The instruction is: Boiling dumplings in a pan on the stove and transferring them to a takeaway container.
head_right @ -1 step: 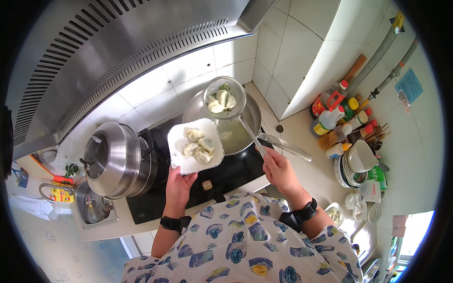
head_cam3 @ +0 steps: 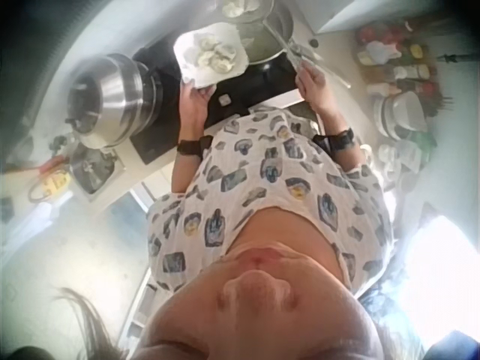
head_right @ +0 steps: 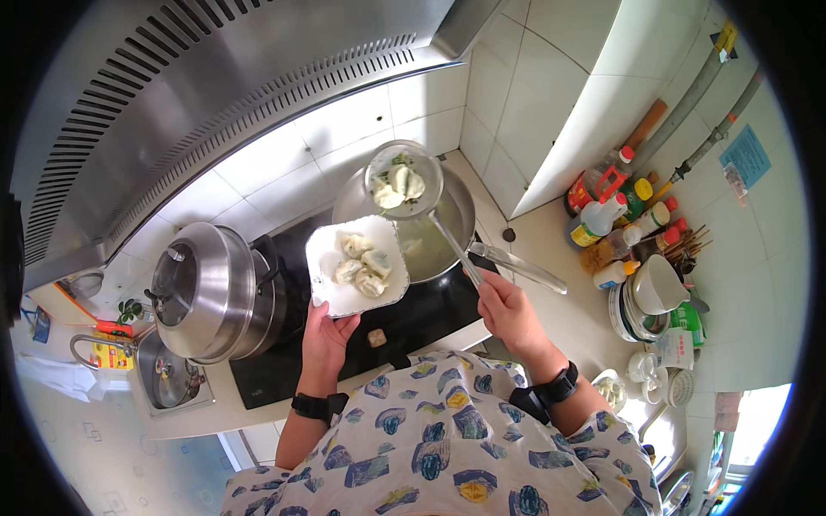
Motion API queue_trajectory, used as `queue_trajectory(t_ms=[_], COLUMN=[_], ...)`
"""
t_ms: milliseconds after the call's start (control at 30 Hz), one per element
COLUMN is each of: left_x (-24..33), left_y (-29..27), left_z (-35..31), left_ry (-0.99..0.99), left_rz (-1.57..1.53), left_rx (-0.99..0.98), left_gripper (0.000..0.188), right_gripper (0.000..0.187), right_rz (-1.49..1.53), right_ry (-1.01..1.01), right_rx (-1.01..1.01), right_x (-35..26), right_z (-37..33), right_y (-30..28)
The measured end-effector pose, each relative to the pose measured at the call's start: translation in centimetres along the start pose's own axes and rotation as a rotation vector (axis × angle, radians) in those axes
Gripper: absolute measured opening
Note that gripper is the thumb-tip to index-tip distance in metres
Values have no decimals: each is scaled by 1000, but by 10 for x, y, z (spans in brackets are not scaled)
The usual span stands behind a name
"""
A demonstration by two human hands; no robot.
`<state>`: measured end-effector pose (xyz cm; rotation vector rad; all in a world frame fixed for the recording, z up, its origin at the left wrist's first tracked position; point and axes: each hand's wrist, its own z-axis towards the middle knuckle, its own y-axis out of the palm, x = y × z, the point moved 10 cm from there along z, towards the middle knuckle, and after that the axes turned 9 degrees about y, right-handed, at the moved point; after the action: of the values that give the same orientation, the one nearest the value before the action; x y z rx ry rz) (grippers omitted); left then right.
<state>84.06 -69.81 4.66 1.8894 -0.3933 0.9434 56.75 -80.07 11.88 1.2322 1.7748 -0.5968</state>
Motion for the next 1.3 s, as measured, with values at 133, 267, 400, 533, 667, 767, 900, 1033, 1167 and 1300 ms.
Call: queue_trajectory(t_ms=[133, 267, 400, 533, 667, 767, 900, 1033, 1167, 1300], left_x=[0, 0, 1, 2, 2, 0, -5, -8, -6, -1], left_y=[13, 19, 25, 26, 27, 25, 20, 15, -5, -29], left_z=[10, 20, 27, 31, 30, 30, 29, 25, 14, 0], left_ry=[9, 10, 9, 10, -3, -14, -22, -28, -24, -8], left_rz=[6, 30, 19, -14, 2, 2, 43, 36, 46, 16], left_rx=[-18, -49, -69, -82, -100, -102, -89, -61, 6, 68], left_gripper=[52, 55, 57, 57, 57, 57, 56, 55, 53, 50], right_gripper=[35, 37, 40, 44, 48, 49, 46, 34, 33, 29], right_rz=[-492, -862, -922, -1052, -1078, -1080, -1118, -532, -132, -965], right_ry=[-273, -506, -587, -663, -682, -729, -775, -400, 11, -704], right_rx=[140, 276, 257, 297, 331, 384, 383, 177, 62, 468], right_x=[-13, -35, -34, -39, -44, -51, -57, -38, -24, -66], right_z=[-9, -28, -34, -40, -41, -43, -45, -18, 9, 37], right_y=[-2, 13, 16, 15, 15, 15, 18, -4, -21, -46])
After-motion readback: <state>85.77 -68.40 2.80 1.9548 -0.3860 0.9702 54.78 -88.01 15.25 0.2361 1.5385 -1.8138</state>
